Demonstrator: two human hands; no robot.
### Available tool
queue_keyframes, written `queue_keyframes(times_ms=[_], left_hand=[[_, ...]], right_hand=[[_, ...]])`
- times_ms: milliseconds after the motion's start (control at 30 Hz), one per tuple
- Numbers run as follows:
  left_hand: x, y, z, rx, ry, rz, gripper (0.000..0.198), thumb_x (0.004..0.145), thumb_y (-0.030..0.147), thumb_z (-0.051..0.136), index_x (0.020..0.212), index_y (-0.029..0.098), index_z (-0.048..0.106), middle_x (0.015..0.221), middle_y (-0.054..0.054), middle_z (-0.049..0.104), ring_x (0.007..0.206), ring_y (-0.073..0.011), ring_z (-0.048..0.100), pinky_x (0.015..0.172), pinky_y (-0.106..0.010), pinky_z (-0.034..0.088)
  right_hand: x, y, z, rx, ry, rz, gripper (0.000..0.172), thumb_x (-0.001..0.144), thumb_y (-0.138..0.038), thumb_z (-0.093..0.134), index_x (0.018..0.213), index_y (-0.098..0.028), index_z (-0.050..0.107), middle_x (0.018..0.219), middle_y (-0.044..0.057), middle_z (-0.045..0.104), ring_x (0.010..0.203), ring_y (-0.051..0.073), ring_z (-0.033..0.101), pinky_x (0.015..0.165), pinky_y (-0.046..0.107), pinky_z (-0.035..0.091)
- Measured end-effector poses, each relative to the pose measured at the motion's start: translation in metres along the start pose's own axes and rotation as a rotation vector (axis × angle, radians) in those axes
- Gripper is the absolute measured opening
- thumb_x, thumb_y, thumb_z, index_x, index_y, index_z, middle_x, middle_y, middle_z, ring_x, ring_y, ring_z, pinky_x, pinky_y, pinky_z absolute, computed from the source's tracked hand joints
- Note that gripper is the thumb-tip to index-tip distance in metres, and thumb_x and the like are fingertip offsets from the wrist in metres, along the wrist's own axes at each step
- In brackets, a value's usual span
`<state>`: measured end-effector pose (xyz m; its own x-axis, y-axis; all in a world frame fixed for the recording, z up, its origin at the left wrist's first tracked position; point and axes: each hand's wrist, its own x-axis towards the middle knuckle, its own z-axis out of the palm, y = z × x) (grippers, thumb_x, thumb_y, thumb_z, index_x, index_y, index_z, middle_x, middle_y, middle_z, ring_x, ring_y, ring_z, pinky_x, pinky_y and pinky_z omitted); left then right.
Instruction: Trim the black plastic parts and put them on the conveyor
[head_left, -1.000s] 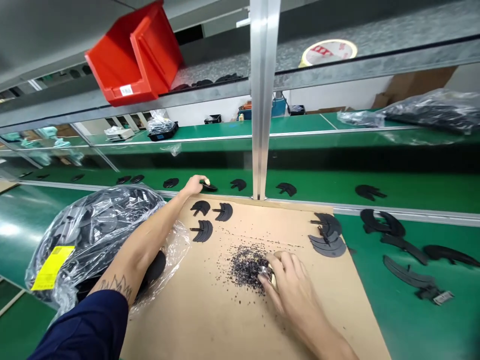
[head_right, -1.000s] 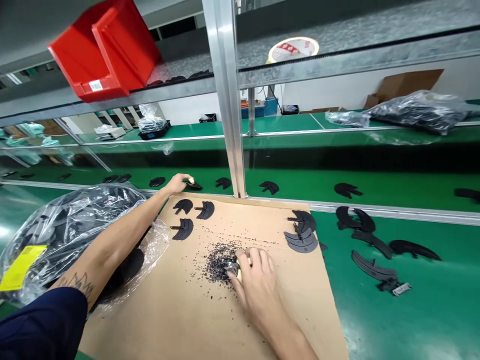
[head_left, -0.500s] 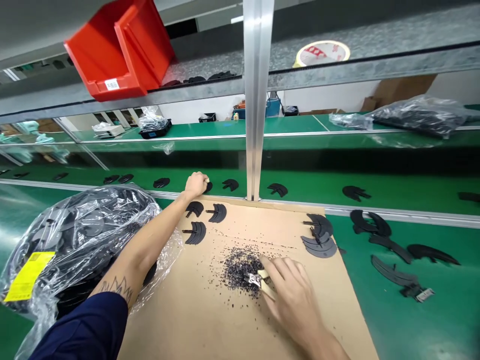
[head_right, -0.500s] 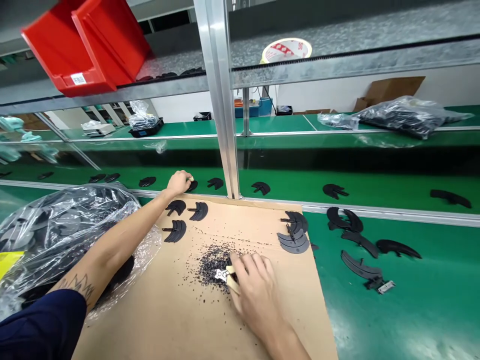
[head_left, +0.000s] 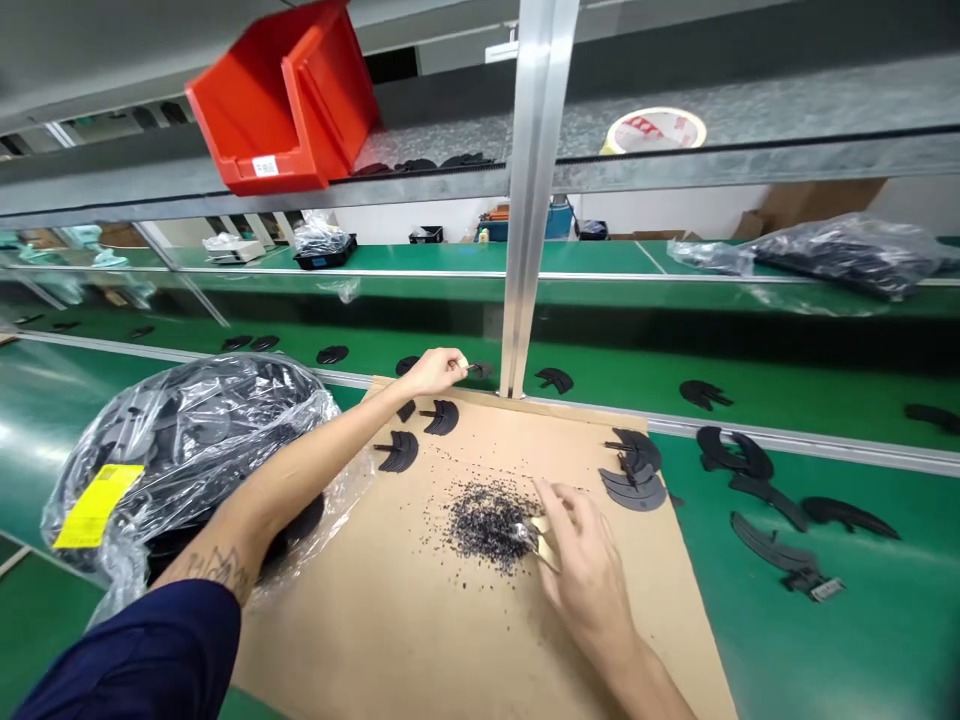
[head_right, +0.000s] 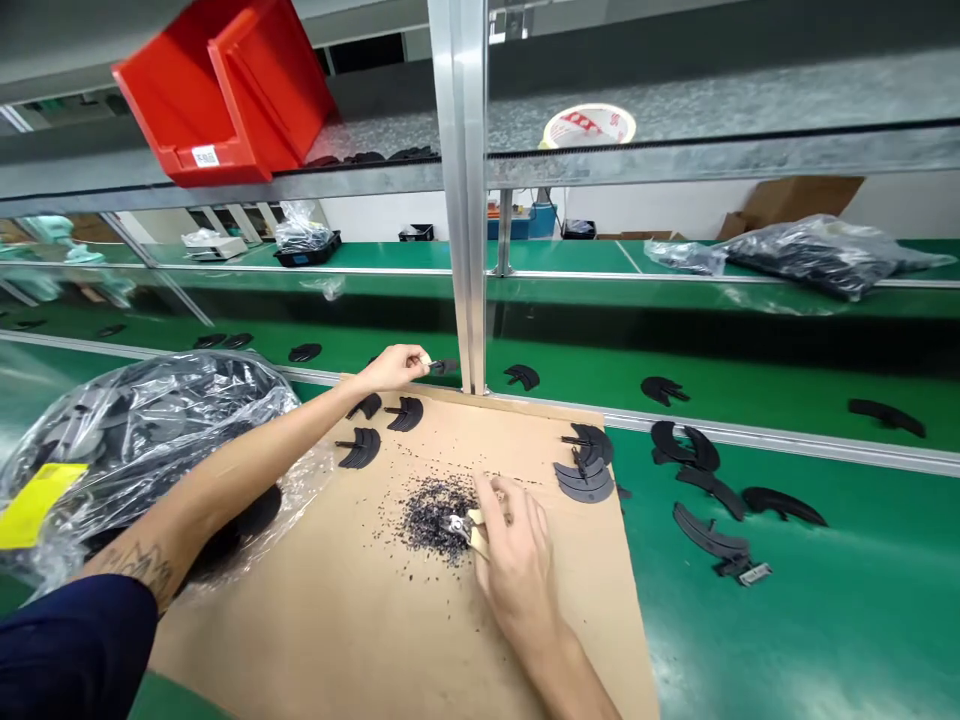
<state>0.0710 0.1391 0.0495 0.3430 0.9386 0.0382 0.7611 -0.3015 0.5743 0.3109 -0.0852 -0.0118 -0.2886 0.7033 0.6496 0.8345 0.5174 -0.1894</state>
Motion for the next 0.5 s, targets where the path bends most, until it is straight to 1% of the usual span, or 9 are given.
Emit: queue_keyframes(times_ms=[67,133,167,200,267,333,400,467,500], left_hand=[[-0.037,0.010,-0.002,-0.064,-0.105,0.076,0.011,0.088,0.019,0.065,0.091,0.011,0.072,0.083,-0.002,0.071,0.079,-0.0153,0.066,0.073,-0.024,0.051],[-0.080,0.019,0.004,-0.127,-0.230,0.131,0.009,0.084,0.019,0.068,0.088,0.012,0.072,0.080,0.000,0.071,0.076,-0.0124,0.065,0.069,-0.020,0.049],[-0.102,0.023,0.010,-0.163,-0.309,0.164,0.007,0.084,0.018,0.069,0.087,0.012,0.072,0.078,0.000,0.070,0.073,-0.0113,0.065,0.066,-0.019,0.049],[-0.122,0.027,0.016,-0.232,-0.438,0.247,0.010,0.087,0.018,0.066,0.093,0.010,0.071,0.080,-0.002,0.070,0.073,-0.0111,0.065,0.065,-0.018,0.049],[-0.153,0.030,0.027,-0.244,-0.520,0.239,0.010,0.090,0.017,0.066,0.096,0.010,0.070,0.077,-0.002,0.071,0.069,-0.0098,0.064,0.062,-0.016,0.049],[-0.175,0.025,0.028,-0.212,-0.527,0.201,0.012,0.092,0.017,0.065,0.102,0.011,0.068,0.079,-0.002,0.072,0.069,-0.0096,0.065,0.062,-0.016,0.050],[-0.190,0.012,0.016,-0.129,-0.483,0.163,0.015,0.093,0.020,0.064,0.107,0.013,0.066,0.088,-0.005,0.073,0.075,-0.0125,0.066,0.068,-0.020,0.052],[-0.201,-0.009,-0.008,0.078,-0.385,0.086,0.013,0.094,0.023,0.061,0.101,0.012,0.065,0.095,-0.010,0.071,0.086,-0.0185,0.067,0.078,-0.027,0.052],[-0.206,-0.021,-0.021,0.345,-0.289,0.001,0.012,0.096,0.024,0.058,0.094,0.014,0.064,0.095,-0.010,0.070,0.090,-0.0203,0.067,0.082,-0.029,0.052]], right_hand=[[0.001,-0.003,0.000,0.043,0.035,-0.001,0.068,0.087,-0.007,0.043,0.153,-0.017,0.034,0.124,0.020,0.057,0.105,0.031,0.061,0.077,0.041,0.055],[0.002,-0.007,0.001,0.124,0.035,-0.029,0.067,0.087,-0.009,0.044,0.153,-0.018,0.036,0.127,0.020,0.058,0.110,0.032,0.061,0.079,0.042,0.055],[0.004,-0.008,0.002,0.188,0.020,-0.060,0.063,0.088,-0.010,0.046,0.150,-0.019,0.041,0.124,0.019,0.061,0.109,0.031,0.062,0.079,0.041,0.055],[0.005,-0.010,0.003,0.270,-0.008,-0.096,0.056,0.088,-0.011,0.047,0.143,-0.021,0.048,0.118,0.016,0.065,0.104,0.029,0.064,0.079,0.040,0.054],[0.008,-0.013,0.007,0.465,-0.073,-0.172,0.037,0.089,-0.011,0.051,0.123,-0.023,0.061,0.102,0.010,0.070,0.089,0.024,0.066,0.074,0.035,0.053],[0.010,-0.016,0.011,0.607,-0.122,-0.181,0.022,0.091,-0.013,0.053,0.106,-0.023,0.064,0.090,0.007,0.071,0.077,0.021,0.066,0.069,0.032,0.052],[0.010,-0.019,0.014,0.667,-0.147,-0.110,0.012,0.092,-0.019,0.056,0.099,-0.023,0.065,0.085,0.006,0.070,0.072,0.020,0.065,0.065,0.030,0.051],[0.009,-0.020,0.015,0.672,-0.144,0.020,0.008,0.092,-0.029,0.060,0.095,-0.023,0.065,0.082,0.005,0.070,0.069,0.020,0.065,0.063,0.029,0.050],[0.008,-0.020,0.015,0.663,-0.138,0.100,0.012,0.092,-0.035,0.062,0.093,-0.023,0.066,0.081,0.005,0.070,0.067,0.019,0.064,0.062,0.029,0.050]])
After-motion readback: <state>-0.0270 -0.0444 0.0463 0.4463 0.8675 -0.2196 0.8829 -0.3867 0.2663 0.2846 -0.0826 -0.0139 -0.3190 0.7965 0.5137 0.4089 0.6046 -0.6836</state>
